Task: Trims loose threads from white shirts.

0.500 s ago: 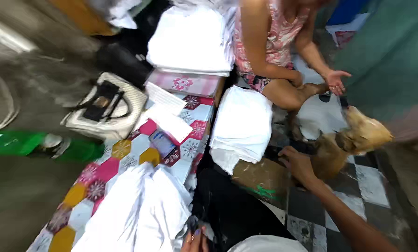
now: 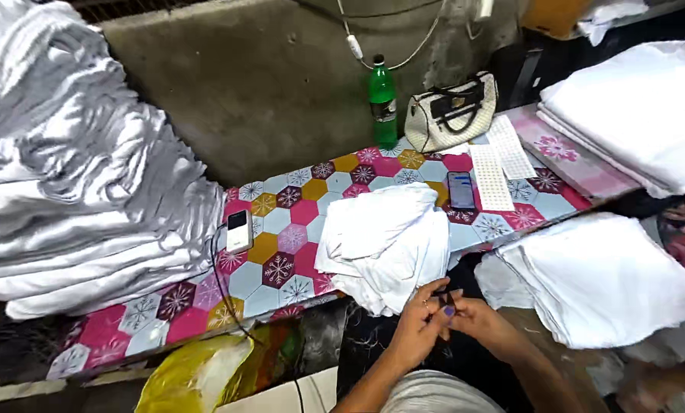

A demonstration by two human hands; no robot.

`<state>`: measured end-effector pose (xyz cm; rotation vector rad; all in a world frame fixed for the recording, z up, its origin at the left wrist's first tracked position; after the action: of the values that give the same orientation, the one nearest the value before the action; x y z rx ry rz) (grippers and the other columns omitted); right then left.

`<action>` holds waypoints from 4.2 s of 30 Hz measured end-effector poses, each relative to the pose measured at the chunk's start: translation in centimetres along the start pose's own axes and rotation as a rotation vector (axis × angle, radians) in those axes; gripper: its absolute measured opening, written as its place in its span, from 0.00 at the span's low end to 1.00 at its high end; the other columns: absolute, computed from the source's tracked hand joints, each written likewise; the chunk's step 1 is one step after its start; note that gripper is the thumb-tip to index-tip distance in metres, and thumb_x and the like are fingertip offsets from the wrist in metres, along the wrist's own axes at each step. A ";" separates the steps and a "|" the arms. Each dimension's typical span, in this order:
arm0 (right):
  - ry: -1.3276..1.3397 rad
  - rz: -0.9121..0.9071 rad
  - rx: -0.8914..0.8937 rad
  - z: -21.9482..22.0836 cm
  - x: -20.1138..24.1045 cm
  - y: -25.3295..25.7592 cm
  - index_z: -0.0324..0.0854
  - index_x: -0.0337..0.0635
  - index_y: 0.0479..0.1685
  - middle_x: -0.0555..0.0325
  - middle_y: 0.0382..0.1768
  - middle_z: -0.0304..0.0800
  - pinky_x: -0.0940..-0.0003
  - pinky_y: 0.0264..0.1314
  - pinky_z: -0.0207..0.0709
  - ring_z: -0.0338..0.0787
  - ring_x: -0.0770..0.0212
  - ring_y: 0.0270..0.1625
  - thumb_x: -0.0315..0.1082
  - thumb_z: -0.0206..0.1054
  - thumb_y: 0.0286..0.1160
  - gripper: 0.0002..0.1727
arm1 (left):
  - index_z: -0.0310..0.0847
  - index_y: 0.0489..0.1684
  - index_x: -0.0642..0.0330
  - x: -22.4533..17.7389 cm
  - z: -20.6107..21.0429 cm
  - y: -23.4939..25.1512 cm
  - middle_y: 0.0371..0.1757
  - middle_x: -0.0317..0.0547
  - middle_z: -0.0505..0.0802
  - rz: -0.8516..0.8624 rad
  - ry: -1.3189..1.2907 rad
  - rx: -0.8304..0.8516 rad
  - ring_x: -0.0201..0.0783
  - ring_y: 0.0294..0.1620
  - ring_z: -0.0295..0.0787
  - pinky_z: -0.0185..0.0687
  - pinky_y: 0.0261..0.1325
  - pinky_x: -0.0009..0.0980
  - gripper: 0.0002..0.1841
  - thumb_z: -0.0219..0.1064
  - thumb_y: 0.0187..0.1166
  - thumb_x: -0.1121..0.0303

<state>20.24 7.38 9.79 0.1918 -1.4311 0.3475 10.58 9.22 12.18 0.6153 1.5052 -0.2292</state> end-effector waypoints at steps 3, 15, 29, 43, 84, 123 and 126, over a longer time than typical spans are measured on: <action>-0.017 0.022 0.043 0.9 0.2 2.0 0.81 0.45 0.48 0.74 0.32 0.86 0.77 0.36 0.81 0.83 0.78 0.30 0.34 0.59 0.83 0.07 | 0.87 0.64 0.71 -0.1 -5.4 0.2 0.77 0.64 0.82 0.058 0.274 -0.197 0.50 0.80 0.77 0.71 0.83 0.44 0.20 0.57 0.88 0.66; -0.879 -0.074 -0.476 0.8 -1.9 11.2 0.89 0.36 0.55 0.40 0.55 0.90 0.46 0.54 0.87 0.93 0.44 0.51 0.40 0.76 0.73 0.19 | 0.79 0.78 0.59 7.9 -20.1 6.7 0.83 0.56 0.78 0.003 0.931 -0.270 0.63 0.88 0.66 0.41 0.86 0.76 0.27 0.56 0.78 0.82; -0.729 0.015 -0.421 -2.1 -2.4 10.3 0.87 0.32 0.56 0.39 0.57 0.88 0.48 0.61 0.84 0.91 0.46 0.56 0.39 0.77 0.71 0.21 | 0.87 0.60 0.74 4.8 -10.0 3.3 0.65 0.68 0.89 0.142 0.756 -0.211 0.64 0.70 0.85 0.79 0.74 0.55 0.19 0.65 0.71 0.80; 0.035 -0.019 -0.369 -4.7 2.6 9.5 0.89 0.35 0.45 0.63 0.39 0.95 0.82 0.23 0.72 0.76 0.80 0.19 0.27 0.67 0.78 0.07 | 0.92 0.58 0.62 4.7 -11.1 7.0 0.65 0.56 0.92 -0.049 0.877 -0.096 0.59 0.69 0.87 0.75 0.71 0.64 0.15 0.71 0.74 0.73; -0.973 -0.470 -0.654 -0.8 8.3 6.9 0.90 0.34 0.51 0.50 0.33 0.91 0.54 0.31 0.83 0.89 0.55 0.29 0.26 0.75 0.56 0.19 | 0.88 0.36 0.66 -3.8 -7.3 5.2 0.40 0.51 0.93 0.563 0.732 -0.410 0.44 0.46 0.91 0.87 0.53 0.34 0.08 0.64 0.72 0.73; -0.300 0.222 -0.220 -0.8 -5.5 8.6 0.82 0.39 0.67 0.68 0.23 0.76 0.77 0.26 0.68 0.71 0.75 0.21 0.41 0.47 0.94 0.22 | 0.95 0.33 0.67 8.1 -12.5 -3.8 0.41 0.46 0.95 0.072 0.277 -0.566 0.27 0.46 0.92 0.88 0.55 0.22 0.04 0.74 0.68 0.78; -0.195 0.332 -0.233 -1.9 -5.2 7.0 0.86 0.38 0.55 0.73 0.18 0.71 0.79 0.21 0.60 0.64 0.77 0.17 0.45 0.39 0.97 0.28 | 0.95 0.34 0.66 9.7 -12.3 -6.9 0.43 0.47 0.95 -0.095 0.309 -0.270 0.32 0.49 0.93 0.87 0.61 0.29 0.04 0.73 0.72 0.75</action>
<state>19.06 13.99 3.89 -0.2094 -1.6865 0.4378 -2.68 11.98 1.74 0.3736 1.8279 0.0001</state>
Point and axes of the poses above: each hand's wrist, its own y-axis towards the middle knuckle, its own z-axis out of the palm, x = y × z, the point moved 10 cm from there along y, towards the middle knuckle
